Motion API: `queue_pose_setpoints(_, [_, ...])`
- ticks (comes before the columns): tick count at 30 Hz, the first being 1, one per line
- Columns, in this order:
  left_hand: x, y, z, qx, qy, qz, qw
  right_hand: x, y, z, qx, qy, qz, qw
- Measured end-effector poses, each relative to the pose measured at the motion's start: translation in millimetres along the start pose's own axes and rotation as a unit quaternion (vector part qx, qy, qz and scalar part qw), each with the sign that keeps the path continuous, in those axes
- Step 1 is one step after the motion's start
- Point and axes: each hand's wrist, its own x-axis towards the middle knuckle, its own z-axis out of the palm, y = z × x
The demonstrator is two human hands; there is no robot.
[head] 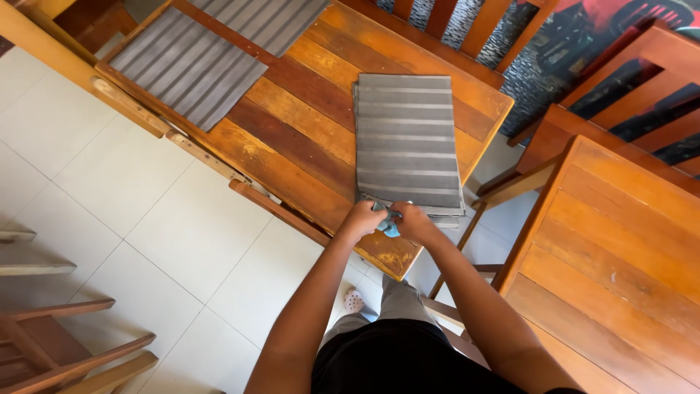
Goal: Cleaning a wooden pillar and organizing table placemats in a restaurant.
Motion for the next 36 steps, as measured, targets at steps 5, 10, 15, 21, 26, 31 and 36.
queue_pose_setpoints(5, [-27, 53, -21, -0.096, 0.034, 0.023, 0.995, -3, -62, -49, 0.063, -0.026, -0.011, 0.998])
queue_pose_setpoints(10, [-63, 101, -55, 0.081, 0.195, 0.151, 0.966, 20, -92, -41, 0.177, 0.020, -0.053, 0.983])
queue_pose_setpoints(15, [-70, 106, -87, 0.069, 0.336, 0.144, 0.928, 67, -123, -8, 0.283, 0.059, -0.116, 0.950])
queue_pose_setpoints(21, [-24, 52, -106, 0.237, 0.397, 0.096, 0.882, 91, -96, -3, 0.152, 0.132, -0.178, 0.963])
queue_pose_setpoints(26, [30, 23, -83, 0.272, 0.375, 0.175, 0.869, 103, -17, -24, 0.134, 0.160, -0.069, 0.975])
queue_pose_setpoints(31, [50, 80, -46, 0.145, 0.241, 0.125, 0.951, 101, 27, -78, 0.120, 0.205, 0.024, 0.971])
queue_pose_setpoints(36, [121, 66, -24, 0.211, 0.270, 0.156, 0.926, 118, 87, -99, 0.073, 0.268, 0.060, 0.959])
